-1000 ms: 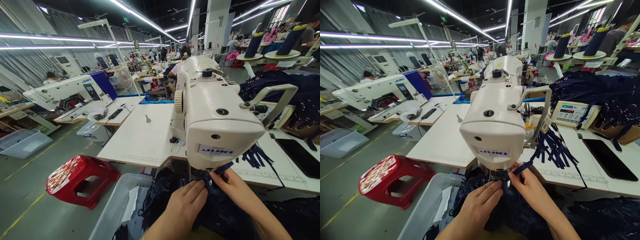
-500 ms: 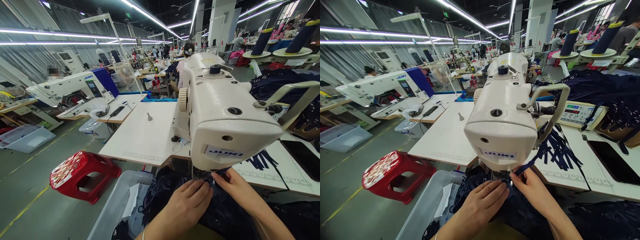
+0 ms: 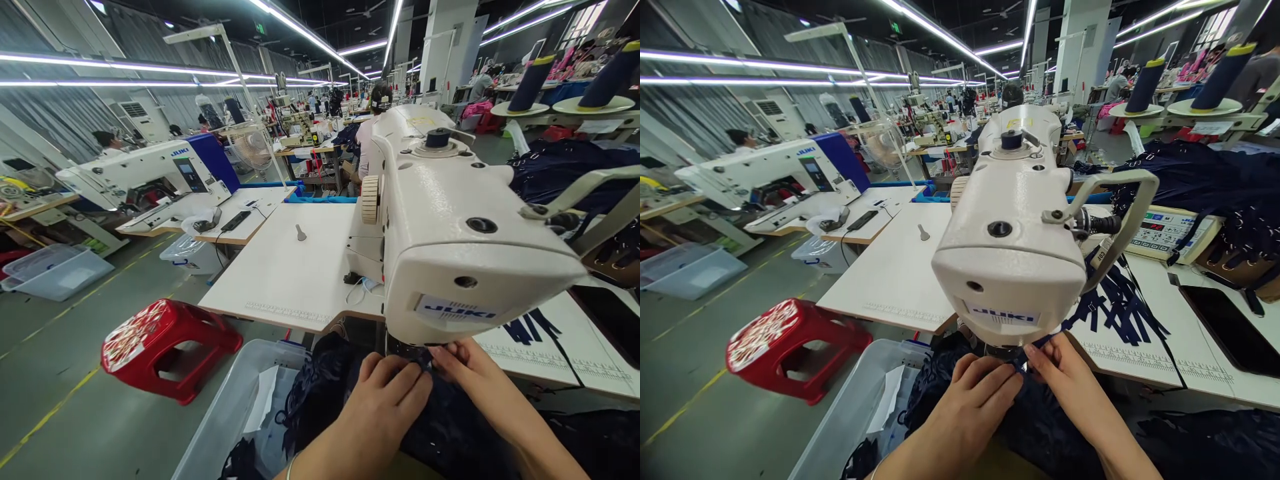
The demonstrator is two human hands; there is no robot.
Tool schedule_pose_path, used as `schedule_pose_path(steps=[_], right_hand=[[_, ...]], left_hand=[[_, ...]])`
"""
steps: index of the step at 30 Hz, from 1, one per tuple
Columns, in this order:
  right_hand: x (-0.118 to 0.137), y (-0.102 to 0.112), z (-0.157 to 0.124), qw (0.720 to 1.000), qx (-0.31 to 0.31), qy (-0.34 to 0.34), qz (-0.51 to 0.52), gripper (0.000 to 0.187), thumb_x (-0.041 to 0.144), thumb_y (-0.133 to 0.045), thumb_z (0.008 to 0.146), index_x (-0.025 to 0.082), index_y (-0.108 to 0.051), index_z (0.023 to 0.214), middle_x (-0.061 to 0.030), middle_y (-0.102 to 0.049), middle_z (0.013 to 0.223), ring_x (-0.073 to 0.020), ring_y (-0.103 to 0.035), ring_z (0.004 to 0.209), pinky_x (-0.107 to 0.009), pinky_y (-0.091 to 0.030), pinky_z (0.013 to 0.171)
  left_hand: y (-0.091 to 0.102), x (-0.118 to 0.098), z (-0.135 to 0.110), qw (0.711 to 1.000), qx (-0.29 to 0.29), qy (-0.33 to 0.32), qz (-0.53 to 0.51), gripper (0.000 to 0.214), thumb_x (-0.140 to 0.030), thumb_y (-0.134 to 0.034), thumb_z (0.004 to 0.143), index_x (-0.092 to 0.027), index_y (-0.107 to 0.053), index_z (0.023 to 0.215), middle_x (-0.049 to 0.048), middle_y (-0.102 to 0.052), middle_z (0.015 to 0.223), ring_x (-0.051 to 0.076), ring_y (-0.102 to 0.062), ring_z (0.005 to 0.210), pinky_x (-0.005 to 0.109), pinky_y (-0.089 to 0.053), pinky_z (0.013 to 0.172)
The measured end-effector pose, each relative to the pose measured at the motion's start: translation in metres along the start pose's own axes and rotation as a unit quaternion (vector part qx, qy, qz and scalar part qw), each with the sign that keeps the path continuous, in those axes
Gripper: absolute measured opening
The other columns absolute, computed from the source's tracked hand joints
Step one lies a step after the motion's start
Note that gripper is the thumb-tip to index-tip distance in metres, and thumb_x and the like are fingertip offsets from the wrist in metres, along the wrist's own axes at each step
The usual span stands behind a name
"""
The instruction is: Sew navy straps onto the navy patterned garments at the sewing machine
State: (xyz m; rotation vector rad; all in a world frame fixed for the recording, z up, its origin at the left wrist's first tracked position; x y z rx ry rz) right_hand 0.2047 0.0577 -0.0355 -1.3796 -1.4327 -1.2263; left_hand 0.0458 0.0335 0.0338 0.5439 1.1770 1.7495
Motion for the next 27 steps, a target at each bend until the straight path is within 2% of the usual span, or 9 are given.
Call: schedule_pose_path(steps=[2,4,6,8,10,12,14,20,27], right_hand=[[-0.002,-0.001,-0.001,0.999,-0.022,0.009,0.048,0.034,0.057,-0.056,0.086,0.023,-0.054,0.086,0.0028,-0.050,0.071,-0.0153,-0.052,0.065,-0.025,-0.047,0.057],[-0.004,0.000,0.001,0.998,-0.050,0.022,0.036,0.034,0.057,-0.054,0.087,0.023,-0.056,0.087,0.0012,-0.055,0.072,-0.0161,-0.054,0.066,-0.025,-0.048,0.057],[-0.001,0.003,0.007,0.996,-0.075,0.042,-0.019,0.033,0.054,-0.056,0.085,0.022,-0.061,0.092,-0.0034,-0.064,0.083,-0.0213,-0.062,0.081,-0.031,-0.052,0.073],[0.007,0.006,0.015,0.990,-0.090,0.069,-0.088,0.030,0.048,-0.058,0.080,0.021,-0.066,0.092,-0.0078,-0.070,0.095,-0.0284,-0.063,0.099,-0.040,-0.049,0.090],[0.016,0.006,0.024,0.980,-0.084,0.093,-0.153,0.028,0.043,-0.057,0.075,0.020,-0.070,0.085,-0.0099,-0.073,0.095,-0.0329,-0.063,0.103,-0.043,-0.047,0.094],[0.025,0.002,0.030,0.972,-0.056,0.120,-0.195,0.027,0.039,-0.054,0.075,0.021,-0.073,0.081,-0.0094,-0.075,0.093,-0.0335,-0.064,0.104,-0.043,-0.048,0.094],[0.031,0.001,0.033,0.963,-0.048,0.155,-0.215,0.028,0.038,-0.052,0.076,0.022,-0.074,0.083,-0.0082,-0.076,0.096,-0.0319,-0.064,0.108,-0.042,-0.047,0.096],[0.033,0.006,0.037,0.939,-0.095,0.217,-0.251,0.033,0.038,-0.054,0.075,0.022,-0.074,0.095,-0.0087,-0.075,0.104,-0.0304,-0.061,0.113,-0.045,-0.045,0.101],[0.039,0.006,0.040,0.917,-0.104,0.255,-0.288,0.022,0.039,-0.055,0.078,0.025,-0.072,0.081,-0.0075,-0.076,0.095,-0.0319,-0.062,0.111,-0.046,-0.048,0.097]], left_hand=[[-0.002,-0.002,0.001,1.000,0.006,0.016,0.012,0.028,-0.021,-0.045,0.100,-0.017,-0.057,0.125,0.0004,-0.063,0.120,0.017,-0.053,0.106,0.032,-0.042,0.093],[-0.004,-0.008,0.002,0.999,0.002,0.014,0.049,0.027,-0.021,-0.047,0.098,-0.016,-0.059,0.122,0.0017,-0.063,0.118,0.018,-0.054,0.103,0.033,-0.042,0.091],[-0.007,-0.014,0.002,0.994,-0.011,0.008,0.105,0.028,-0.023,-0.048,0.098,-0.014,-0.060,0.122,0.0038,-0.062,0.119,0.020,-0.054,0.101,0.035,-0.043,0.088],[-0.012,-0.019,0.000,0.988,-0.019,0.004,0.156,0.033,-0.028,-0.047,0.098,-0.012,-0.059,0.124,0.0072,-0.060,0.123,0.022,-0.053,0.103,0.036,-0.043,0.087],[-0.018,-0.023,-0.002,0.981,-0.026,0.005,0.192,0.039,-0.033,-0.046,0.098,-0.010,-0.057,0.127,0.0111,-0.057,0.126,0.024,-0.053,0.105,0.037,-0.043,0.088],[-0.022,-0.024,-0.003,0.976,-0.032,0.015,0.214,0.041,-0.032,-0.047,0.097,-0.008,-0.057,0.128,0.0137,-0.057,0.127,0.026,-0.053,0.105,0.037,-0.042,0.089],[-0.023,-0.025,-0.004,0.973,-0.040,0.024,0.225,0.041,-0.030,-0.049,0.095,-0.007,-0.057,0.128,0.0146,-0.058,0.126,0.026,-0.053,0.105,0.037,-0.042,0.090],[-0.019,-0.026,0.002,0.973,-0.061,0.050,0.218,0.039,-0.029,-0.051,0.093,-0.007,-0.059,0.124,0.0142,-0.060,0.122,0.026,-0.054,0.103,0.037,-0.043,0.088],[-0.018,-0.026,0.008,0.970,-0.077,0.086,0.215,0.036,-0.029,-0.049,0.096,-0.007,-0.061,0.122,0.0134,-0.062,0.119,0.026,-0.055,0.102,0.038,-0.042,0.086]])
Point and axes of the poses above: each hand's wrist, its own z-axis towards the middle knuckle, its own y-axis out of the back of the hand, x = y × z, the point moved 7 cm from there along z, towards the middle knuckle
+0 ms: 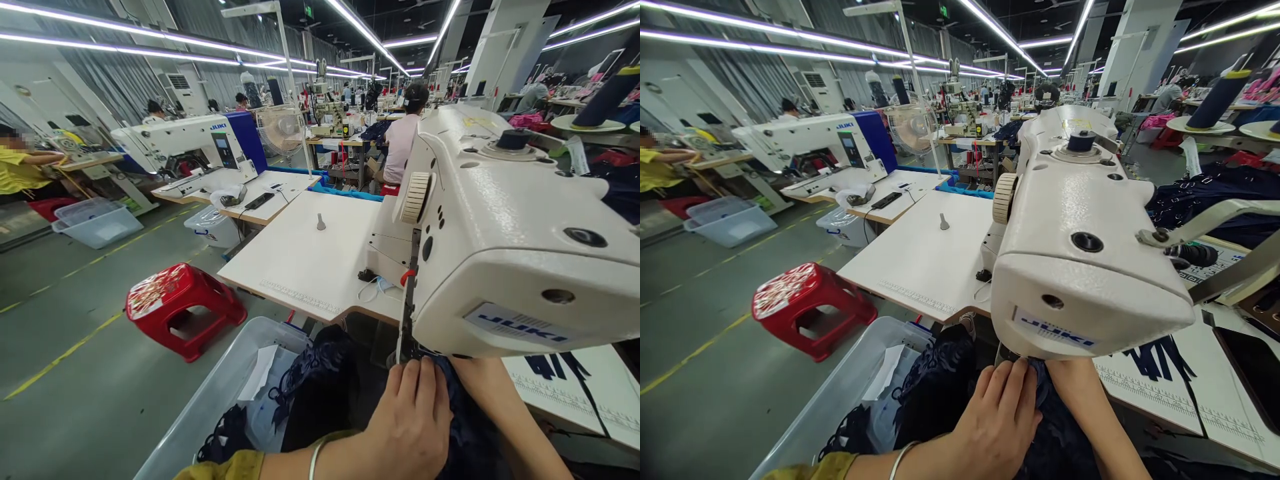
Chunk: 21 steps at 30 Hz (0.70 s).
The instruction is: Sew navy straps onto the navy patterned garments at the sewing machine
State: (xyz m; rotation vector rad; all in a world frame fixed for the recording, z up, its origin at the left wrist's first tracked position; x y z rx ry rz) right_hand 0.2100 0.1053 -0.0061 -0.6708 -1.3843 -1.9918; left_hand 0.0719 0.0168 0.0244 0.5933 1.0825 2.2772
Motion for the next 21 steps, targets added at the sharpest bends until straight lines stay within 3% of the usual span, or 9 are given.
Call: schedule_pose_path(steps=[7,12,21], right_hand=[[-0.013,-0.009,-0.002,0.999,0.018,-0.028,-0.010,0.022,0.037,-0.052,0.079,0.026,-0.072,0.083,-0.0070,-0.075,0.096,-0.0326,-0.060,0.112,-0.048,-0.047,0.097],[-0.005,-0.013,-0.001,0.999,0.033,-0.014,0.004,0.027,0.036,-0.046,0.078,0.026,-0.071,0.078,-0.0080,-0.076,0.088,-0.0332,-0.058,0.116,-0.050,-0.041,0.103],[-0.006,-0.017,0.001,0.999,0.011,-0.030,0.028,0.025,0.041,-0.048,0.073,0.028,-0.069,0.070,-0.0085,-0.076,0.089,-0.0371,-0.057,0.116,-0.056,-0.036,0.106]], left_hand=[[-0.004,-0.004,-0.001,1.000,-0.006,-0.003,0.015,0.038,-0.030,-0.050,0.095,-0.005,-0.060,0.122,0.0152,-0.062,0.119,0.028,-0.056,0.102,0.040,-0.041,0.087],[-0.003,-0.005,0.001,1.000,0.003,0.006,0.005,0.038,-0.031,-0.049,0.096,-0.005,-0.060,0.121,0.0153,-0.061,0.120,0.027,-0.055,0.103,0.039,-0.041,0.087],[-0.004,-0.005,0.001,1.000,-0.013,0.021,0.010,0.037,-0.030,-0.049,0.096,-0.005,-0.062,0.118,0.0152,-0.063,0.117,0.026,-0.056,0.103,0.038,-0.042,0.087]])
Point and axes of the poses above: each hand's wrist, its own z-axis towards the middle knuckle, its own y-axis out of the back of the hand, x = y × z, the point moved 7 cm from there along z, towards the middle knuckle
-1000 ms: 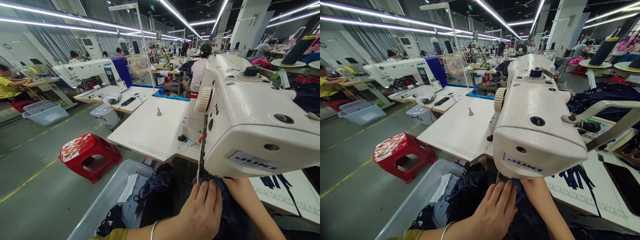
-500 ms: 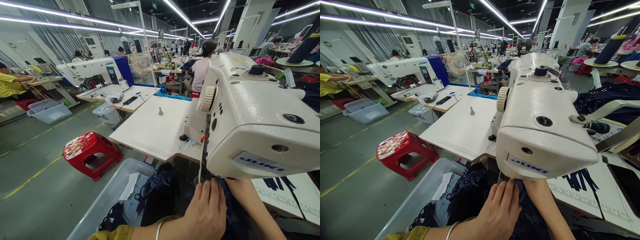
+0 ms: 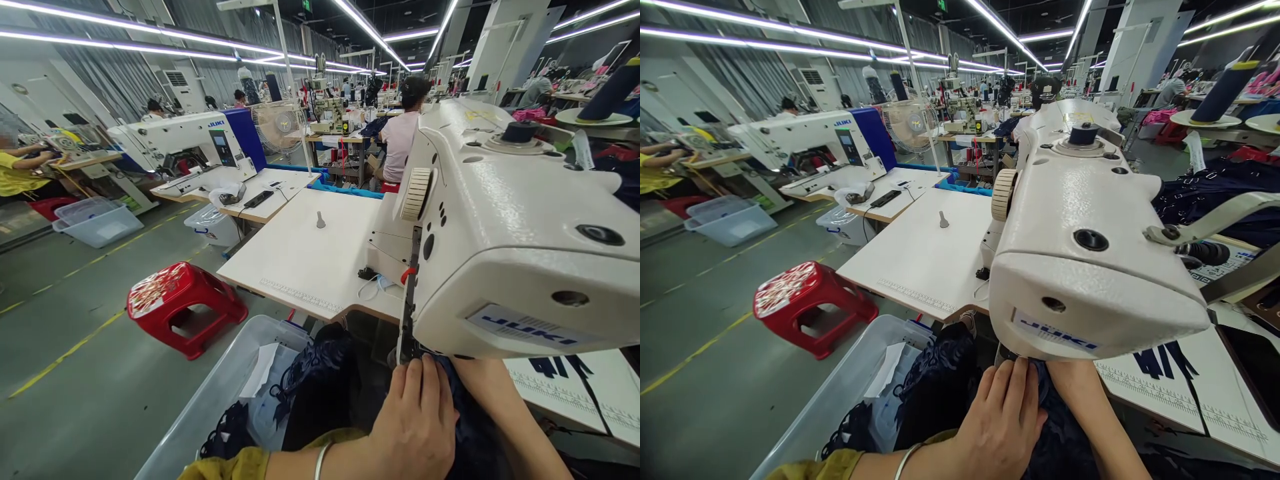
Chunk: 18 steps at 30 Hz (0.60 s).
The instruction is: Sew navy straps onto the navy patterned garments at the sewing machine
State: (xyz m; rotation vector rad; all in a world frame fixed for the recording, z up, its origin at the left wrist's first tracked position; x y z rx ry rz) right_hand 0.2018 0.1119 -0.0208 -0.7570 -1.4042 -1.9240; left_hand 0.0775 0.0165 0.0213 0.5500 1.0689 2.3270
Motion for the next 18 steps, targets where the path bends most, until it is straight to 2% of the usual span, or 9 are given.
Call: schedule_pose_path(steps=[4,9,11,15,18], right_hand=[[0.006,0.003,0.000,1.000,0.005,0.002,0.009,0.020,0.042,-0.055,0.071,0.028,-0.069,0.074,-0.0077,-0.076,0.095,-0.0367,-0.054,0.121,-0.052,-0.041,0.104],[0.011,0.009,-0.001,1.000,-0.002,0.006,-0.005,0.028,0.043,-0.055,0.075,0.027,-0.071,0.091,-0.0082,-0.075,0.100,-0.0372,-0.056,0.118,-0.052,-0.045,0.099],[0.011,0.008,-0.001,1.000,-0.003,0.021,-0.007,0.026,0.044,-0.053,0.076,0.027,-0.071,0.085,-0.0088,-0.075,0.092,-0.0376,-0.057,0.116,-0.054,-0.044,0.099],[0.007,0.006,-0.003,0.999,-0.020,0.034,-0.028,0.029,0.043,-0.045,0.080,0.029,-0.063,0.062,-0.0103,-0.070,0.065,-0.0393,-0.059,0.111,-0.059,-0.039,0.102],[0.007,0.008,-0.003,0.999,-0.031,0.031,-0.027,0.028,0.045,-0.046,0.080,0.029,-0.063,0.064,-0.0097,-0.070,0.063,-0.0385,-0.060,0.111,-0.056,-0.041,0.100]], left_hand=[[0.000,-0.001,0.000,1.000,0.002,-0.008,0.009,0.036,-0.031,-0.050,0.096,-0.006,-0.063,0.119,0.0143,-0.063,0.118,0.026,-0.056,0.104,0.038,-0.042,0.087],[-0.001,0.002,-0.002,1.000,0.011,0.000,0.019,0.038,-0.032,-0.048,0.097,-0.006,-0.062,0.119,0.0153,-0.063,0.118,0.027,-0.056,0.103,0.038,-0.042,0.086],[-0.002,0.003,-0.003,1.000,0.016,-0.003,0.019,0.038,-0.033,-0.048,0.097,-0.006,-0.061,0.121,0.0149,-0.063,0.118,0.026,-0.056,0.103,0.038,-0.043,0.086],[-0.002,0.007,-0.004,0.999,0.022,-0.021,0.024,0.040,-0.034,-0.046,0.098,-0.006,-0.060,0.122,0.0150,-0.062,0.119,0.026,-0.056,0.103,0.037,-0.043,0.086],[-0.002,0.010,-0.005,0.999,0.023,-0.023,0.019,0.040,-0.035,-0.045,0.098,-0.006,-0.061,0.120,0.0152,-0.061,0.120,0.024,-0.056,0.103,0.035,-0.043,0.086]])
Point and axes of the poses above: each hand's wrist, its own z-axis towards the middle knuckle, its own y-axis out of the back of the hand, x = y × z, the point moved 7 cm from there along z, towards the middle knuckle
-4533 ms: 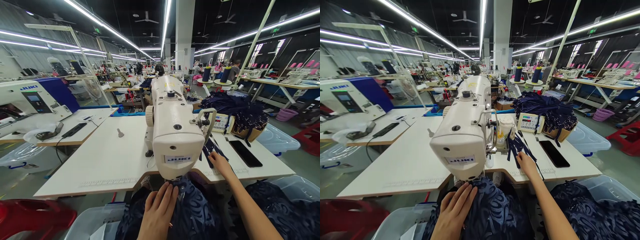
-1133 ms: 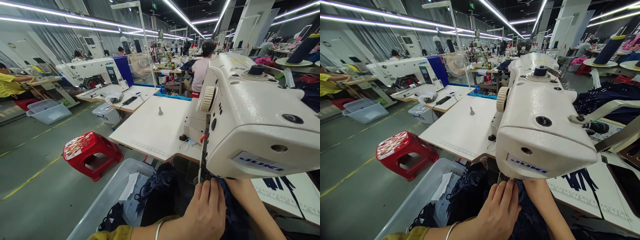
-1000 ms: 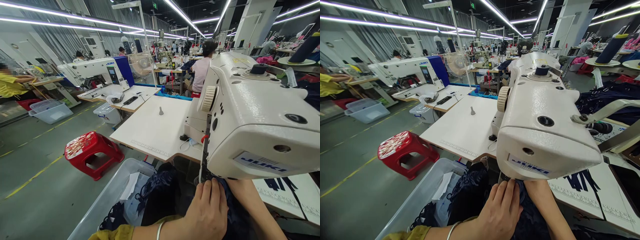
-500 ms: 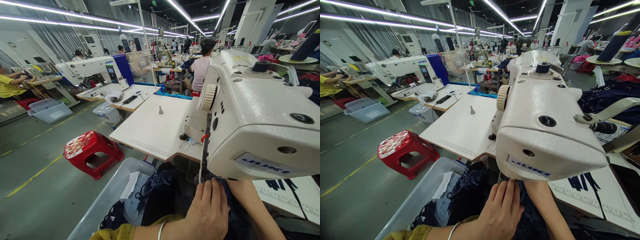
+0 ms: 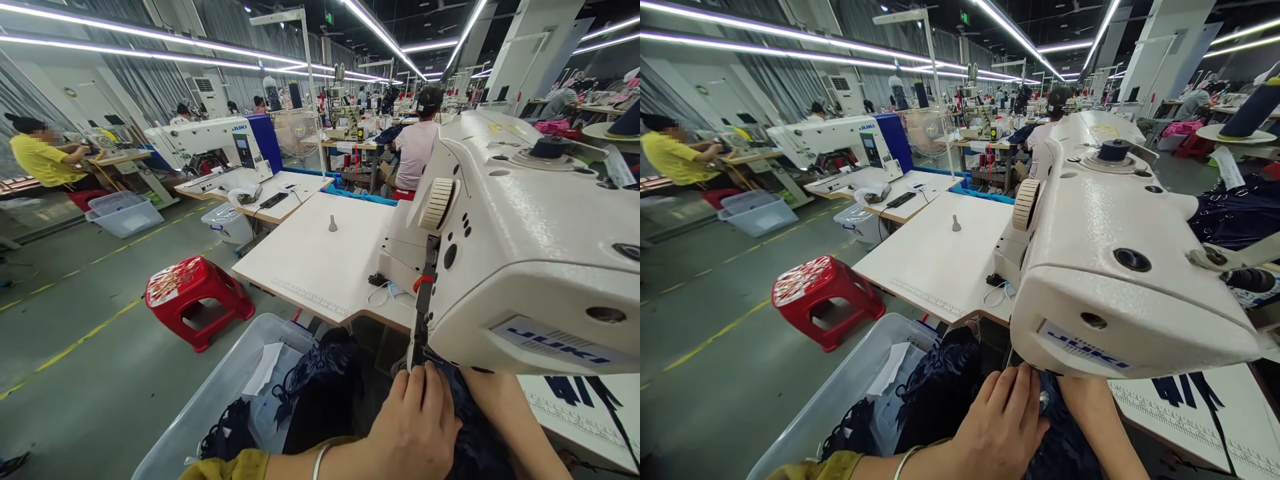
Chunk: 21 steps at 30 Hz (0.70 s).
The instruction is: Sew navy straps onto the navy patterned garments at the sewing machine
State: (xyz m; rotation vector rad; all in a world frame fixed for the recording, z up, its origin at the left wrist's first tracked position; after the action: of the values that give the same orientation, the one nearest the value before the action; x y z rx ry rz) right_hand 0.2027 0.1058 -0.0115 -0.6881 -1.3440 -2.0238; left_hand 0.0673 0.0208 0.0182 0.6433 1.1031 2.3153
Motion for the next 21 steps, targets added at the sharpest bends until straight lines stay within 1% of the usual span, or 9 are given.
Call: schedule_pose_path(steps=[3,6,10,13,15,18,21], right_hand=[[0.002,0.000,0.002,1.000,0.007,-0.003,0.018,0.026,0.046,-0.051,0.078,0.027,-0.069,0.083,-0.0083,-0.076,0.082,-0.0360,-0.060,0.111,-0.051,-0.047,0.096],[0.001,0.001,0.004,1.000,0.008,-0.010,0.027,0.032,0.044,-0.054,0.075,0.027,-0.070,0.096,-0.0075,-0.076,0.097,-0.0345,-0.061,0.112,-0.047,-0.050,0.094],[-0.005,0.002,0.003,0.999,0.006,-0.024,0.030,0.035,0.042,-0.055,0.074,0.025,-0.071,0.100,-0.0070,-0.076,0.101,-0.0322,-0.060,0.114,-0.044,-0.048,0.098],[-0.010,0.001,-0.001,0.999,0.007,-0.038,0.029,0.037,0.040,-0.051,0.075,0.022,-0.071,0.101,-0.0078,-0.075,0.102,-0.0321,-0.058,0.118,-0.046,-0.042,0.104],[-0.012,0.001,-0.003,0.998,0.010,-0.047,0.030,0.036,0.038,-0.051,0.076,0.022,-0.072,0.100,-0.0085,-0.075,0.103,-0.0324,-0.057,0.120,-0.047,-0.040,0.106],[-0.011,0.000,-0.004,0.998,0.016,-0.056,0.037,0.035,0.038,-0.052,0.078,0.022,-0.071,0.102,-0.0091,-0.074,0.106,-0.0318,-0.057,0.121,-0.045,-0.044,0.102],[-0.005,0.003,-0.001,0.998,0.004,-0.046,0.038,0.036,0.040,-0.052,0.077,0.023,-0.072,0.102,-0.0091,-0.074,0.106,-0.0318,-0.058,0.119,-0.044,-0.047,0.099]], left_hand=[[-0.002,0.000,-0.002,1.000,0.013,-0.010,-0.007,0.040,-0.035,-0.043,0.099,-0.007,-0.060,0.122,0.0143,-0.059,0.122,0.023,-0.056,0.103,0.034,-0.043,0.087],[-0.004,-0.002,-0.002,0.999,0.030,-0.026,-0.004,0.041,-0.036,-0.042,0.099,-0.007,-0.059,0.125,0.0154,-0.058,0.125,0.024,-0.055,0.103,0.035,-0.043,0.087],[-0.001,-0.001,0.000,0.999,0.022,-0.018,-0.025,0.039,-0.035,-0.043,0.099,-0.008,-0.059,0.123,0.0126,-0.059,0.121,0.022,-0.055,0.103,0.034,-0.043,0.087],[0.002,-0.001,0.002,0.999,0.017,-0.013,-0.038,0.037,-0.033,-0.044,0.099,-0.008,-0.060,0.122,0.0101,-0.060,0.119,0.021,-0.054,0.102,0.033,-0.042,0.088],[0.001,-0.001,0.002,0.999,0.020,-0.010,-0.041,0.037,-0.034,-0.045,0.099,-0.009,-0.060,0.122,0.0094,-0.060,0.118,0.020,-0.053,0.103,0.033,-0.042,0.089],[-0.001,-0.002,0.002,0.999,0.028,-0.012,-0.041,0.038,-0.035,-0.048,0.098,-0.009,-0.059,0.123,0.0098,-0.060,0.119,0.021,-0.053,0.104,0.034,-0.043,0.090],[-0.004,-0.002,0.003,0.999,0.035,-0.015,-0.036,0.040,-0.037,-0.050,0.097,-0.008,-0.058,0.123,0.0118,-0.059,0.120,0.022,-0.054,0.104,0.034,-0.043,0.090]])
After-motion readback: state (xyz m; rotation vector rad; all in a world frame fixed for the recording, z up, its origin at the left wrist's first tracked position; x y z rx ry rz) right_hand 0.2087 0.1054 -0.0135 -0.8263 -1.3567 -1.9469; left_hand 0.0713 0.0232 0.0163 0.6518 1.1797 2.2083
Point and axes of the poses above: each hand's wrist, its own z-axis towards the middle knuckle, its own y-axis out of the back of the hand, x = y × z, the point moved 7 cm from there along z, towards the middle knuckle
